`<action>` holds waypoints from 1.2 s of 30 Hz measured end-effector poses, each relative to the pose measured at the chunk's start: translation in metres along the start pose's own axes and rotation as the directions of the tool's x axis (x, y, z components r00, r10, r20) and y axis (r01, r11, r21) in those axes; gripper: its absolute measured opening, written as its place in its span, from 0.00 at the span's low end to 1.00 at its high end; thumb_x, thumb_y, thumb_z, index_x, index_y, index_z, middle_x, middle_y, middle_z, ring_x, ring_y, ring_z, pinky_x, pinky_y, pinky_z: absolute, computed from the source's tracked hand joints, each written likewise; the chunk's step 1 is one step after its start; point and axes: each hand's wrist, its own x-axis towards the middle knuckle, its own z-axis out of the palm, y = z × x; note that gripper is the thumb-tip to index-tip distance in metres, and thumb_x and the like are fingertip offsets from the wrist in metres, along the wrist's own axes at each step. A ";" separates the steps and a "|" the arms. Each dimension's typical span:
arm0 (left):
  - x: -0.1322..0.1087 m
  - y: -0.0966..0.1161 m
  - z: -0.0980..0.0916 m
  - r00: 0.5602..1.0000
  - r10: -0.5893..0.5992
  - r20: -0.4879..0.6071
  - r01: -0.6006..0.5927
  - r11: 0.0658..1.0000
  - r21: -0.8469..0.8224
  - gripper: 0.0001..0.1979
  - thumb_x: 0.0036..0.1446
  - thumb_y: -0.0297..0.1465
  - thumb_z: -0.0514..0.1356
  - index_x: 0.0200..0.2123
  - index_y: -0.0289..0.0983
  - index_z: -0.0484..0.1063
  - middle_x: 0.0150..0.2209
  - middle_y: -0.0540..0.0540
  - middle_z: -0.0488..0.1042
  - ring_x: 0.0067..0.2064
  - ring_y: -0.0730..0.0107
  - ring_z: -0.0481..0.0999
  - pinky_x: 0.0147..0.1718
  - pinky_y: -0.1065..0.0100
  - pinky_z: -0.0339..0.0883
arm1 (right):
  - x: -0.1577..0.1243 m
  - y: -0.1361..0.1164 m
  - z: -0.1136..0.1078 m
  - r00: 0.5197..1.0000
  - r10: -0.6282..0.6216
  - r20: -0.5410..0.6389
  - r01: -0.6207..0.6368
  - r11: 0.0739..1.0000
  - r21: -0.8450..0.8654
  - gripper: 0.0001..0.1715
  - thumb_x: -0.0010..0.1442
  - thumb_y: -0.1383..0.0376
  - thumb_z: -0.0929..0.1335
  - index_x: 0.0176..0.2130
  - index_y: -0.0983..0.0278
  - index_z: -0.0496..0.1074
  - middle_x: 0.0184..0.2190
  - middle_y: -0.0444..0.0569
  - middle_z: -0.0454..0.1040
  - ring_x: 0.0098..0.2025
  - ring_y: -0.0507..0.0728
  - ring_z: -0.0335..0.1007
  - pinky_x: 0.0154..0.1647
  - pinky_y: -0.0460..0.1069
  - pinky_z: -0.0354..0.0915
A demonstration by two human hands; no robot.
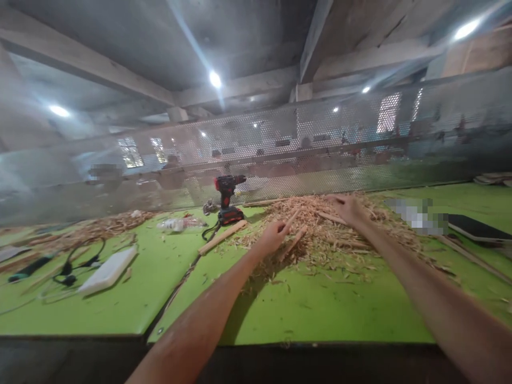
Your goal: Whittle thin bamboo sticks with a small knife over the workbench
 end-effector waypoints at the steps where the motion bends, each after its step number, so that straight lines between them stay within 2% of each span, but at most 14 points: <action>1: 0.001 -0.002 0.001 1.000 -0.013 -0.010 0.013 1.000 0.004 0.18 0.69 0.43 0.60 0.32 0.36 0.71 0.28 0.52 0.69 0.29 0.72 0.69 0.32 0.67 0.66 | -0.003 -0.012 0.007 0.996 -0.063 0.068 0.060 0.997 0.043 0.22 0.70 0.59 0.65 0.51 0.65 0.85 0.47 0.60 0.84 0.40 0.61 0.80 0.40 0.50 0.70; 3: 0.001 -0.004 0.001 0.999 -0.023 -0.025 0.023 1.000 0.009 0.18 0.69 0.44 0.60 0.34 0.35 0.72 0.30 0.51 0.71 0.31 0.71 0.71 0.34 0.65 0.69 | -0.011 -0.035 0.021 0.972 -0.139 0.187 0.125 0.988 0.086 0.23 0.70 0.55 0.65 0.51 0.63 0.85 0.46 0.59 0.84 0.37 0.60 0.80 0.37 0.50 0.71; 5: 0.001 -0.002 0.000 0.999 -0.017 -0.037 0.017 1.000 0.015 0.19 0.70 0.44 0.59 0.33 0.35 0.72 0.29 0.52 0.71 0.30 0.71 0.70 0.33 0.66 0.68 | -0.020 -0.053 0.030 0.943 -0.192 0.274 0.177 0.981 0.075 0.26 0.71 0.52 0.64 0.53 0.62 0.84 0.43 0.57 0.85 0.34 0.59 0.79 0.33 0.50 0.70; 8: -0.001 0.003 -0.002 0.998 0.007 -0.059 -0.005 0.999 0.036 0.19 0.71 0.41 0.56 0.29 0.36 0.69 0.25 0.53 0.66 0.28 0.71 0.66 0.31 0.67 0.60 | -0.026 -0.065 0.033 0.917 -0.243 0.318 0.252 0.968 0.013 0.26 0.73 0.52 0.62 0.54 0.59 0.83 0.44 0.54 0.85 0.36 0.61 0.80 0.34 0.51 0.70; 11: -0.003 0.007 -0.003 0.996 0.033 -0.080 -0.028 0.997 0.068 0.18 0.71 0.34 0.55 0.27 0.37 0.68 0.24 0.53 0.64 0.28 0.70 0.63 0.31 0.67 0.55 | -0.024 -0.063 0.029 0.929 -0.231 0.289 0.270 0.958 -0.102 0.25 0.73 0.51 0.62 0.55 0.56 0.83 0.47 0.53 0.84 0.40 0.64 0.81 0.35 0.53 0.71; 14: -0.005 0.009 -0.003 0.996 0.038 -0.084 -0.030 0.995 0.095 0.15 0.71 0.33 0.56 0.29 0.37 0.69 0.26 0.53 0.65 0.29 0.70 0.63 0.32 0.67 0.55 | -0.021 -0.056 0.027 0.940 -0.212 0.269 0.269 0.943 -0.196 0.25 0.73 0.49 0.62 0.56 0.52 0.82 0.48 0.51 0.84 0.42 0.65 0.82 0.35 0.53 0.70; 21: -0.005 0.012 -0.001 0.997 0.019 -0.073 -0.009 0.991 0.132 0.14 0.70 0.35 0.58 0.30 0.37 0.70 0.27 0.53 0.67 0.29 0.69 0.66 0.35 0.66 0.61 | -0.021 -0.049 0.024 0.936 -0.169 0.308 0.257 0.928 -0.270 0.28 0.73 0.50 0.59 0.58 0.51 0.81 0.43 0.51 0.86 0.34 0.60 0.79 0.28 0.51 0.65; 26: -0.005 0.015 -0.001 0.997 0.041 -0.067 -0.034 0.994 0.107 0.15 0.69 0.32 0.56 0.28 0.37 0.70 0.27 0.49 0.70 0.30 0.68 0.65 0.32 0.66 0.52 | -0.014 -0.049 0.018 0.929 -0.164 0.331 0.267 0.917 -0.297 0.26 0.73 0.52 0.61 0.57 0.53 0.82 0.40 0.51 0.86 0.33 0.60 0.77 0.31 0.51 0.64; 28: -0.006 0.016 -0.002 0.997 0.047 -0.066 -0.041 0.995 0.093 0.15 0.68 0.31 0.55 0.26 0.37 0.69 0.26 0.48 0.69 0.29 0.68 0.63 0.31 0.65 0.49 | -0.010 -0.039 0.013 0.943 -0.120 0.309 0.221 0.923 -0.317 0.24 0.72 0.52 0.63 0.55 0.54 0.83 0.42 0.52 0.86 0.35 0.61 0.77 0.33 0.51 0.64; 29: -0.007 0.016 -0.003 0.996 0.052 -0.066 -0.046 0.995 0.085 0.16 0.68 0.32 0.55 0.26 0.37 0.68 0.26 0.48 0.68 0.29 0.68 0.62 0.31 0.65 0.48 | -0.009 -0.030 0.008 0.959 -0.065 0.274 0.157 0.931 -0.329 0.23 0.72 0.52 0.64 0.54 0.54 0.83 0.42 0.53 0.86 0.36 0.62 0.78 0.34 0.52 0.64; 31: -0.009 0.016 -0.006 0.995 0.064 -0.070 -0.060 0.996 0.065 0.17 0.68 0.33 0.54 0.25 0.39 0.66 0.25 0.49 0.66 0.29 0.68 0.60 0.31 0.65 0.48 | -0.005 -0.008 -0.003 0.985 0.101 0.142 -0.046 0.938 -0.345 0.22 0.71 0.51 0.66 0.51 0.55 0.85 0.43 0.56 0.85 0.36 0.63 0.78 0.34 0.52 0.63; 33: -0.009 0.016 -0.008 0.994 0.072 -0.079 -0.069 0.997 0.037 0.18 0.69 0.35 0.52 0.24 0.40 0.65 0.24 0.50 0.63 0.28 0.67 0.60 0.32 0.64 0.50 | -0.002 0.013 -0.013 0.973 0.229 -0.015 -0.223 0.930 -0.291 0.23 0.70 0.52 0.67 0.50 0.60 0.86 0.42 0.61 0.85 0.35 0.64 0.77 0.32 0.53 0.62; 34: -0.009 0.015 -0.009 0.994 0.071 -0.086 -0.070 0.997 0.021 0.19 0.69 0.36 0.51 0.24 0.40 0.65 0.24 0.49 0.63 0.28 0.66 0.60 0.32 0.64 0.50 | -0.001 0.019 -0.017 0.965 0.254 -0.057 -0.260 0.933 -0.250 0.23 0.70 0.53 0.66 0.51 0.62 0.86 0.42 0.63 0.85 0.34 0.64 0.77 0.31 0.53 0.62; 36: -0.008 0.014 -0.008 0.994 0.059 -0.095 -0.060 0.998 -0.009 0.19 0.68 0.37 0.51 0.23 0.41 0.65 0.23 0.49 0.63 0.28 0.64 0.61 0.32 0.63 0.52 | 0.001 0.020 -0.017 0.973 0.229 -0.041 -0.233 0.952 -0.201 0.22 0.70 0.56 0.66 0.51 0.64 0.85 0.42 0.62 0.85 0.34 0.63 0.78 0.31 0.52 0.64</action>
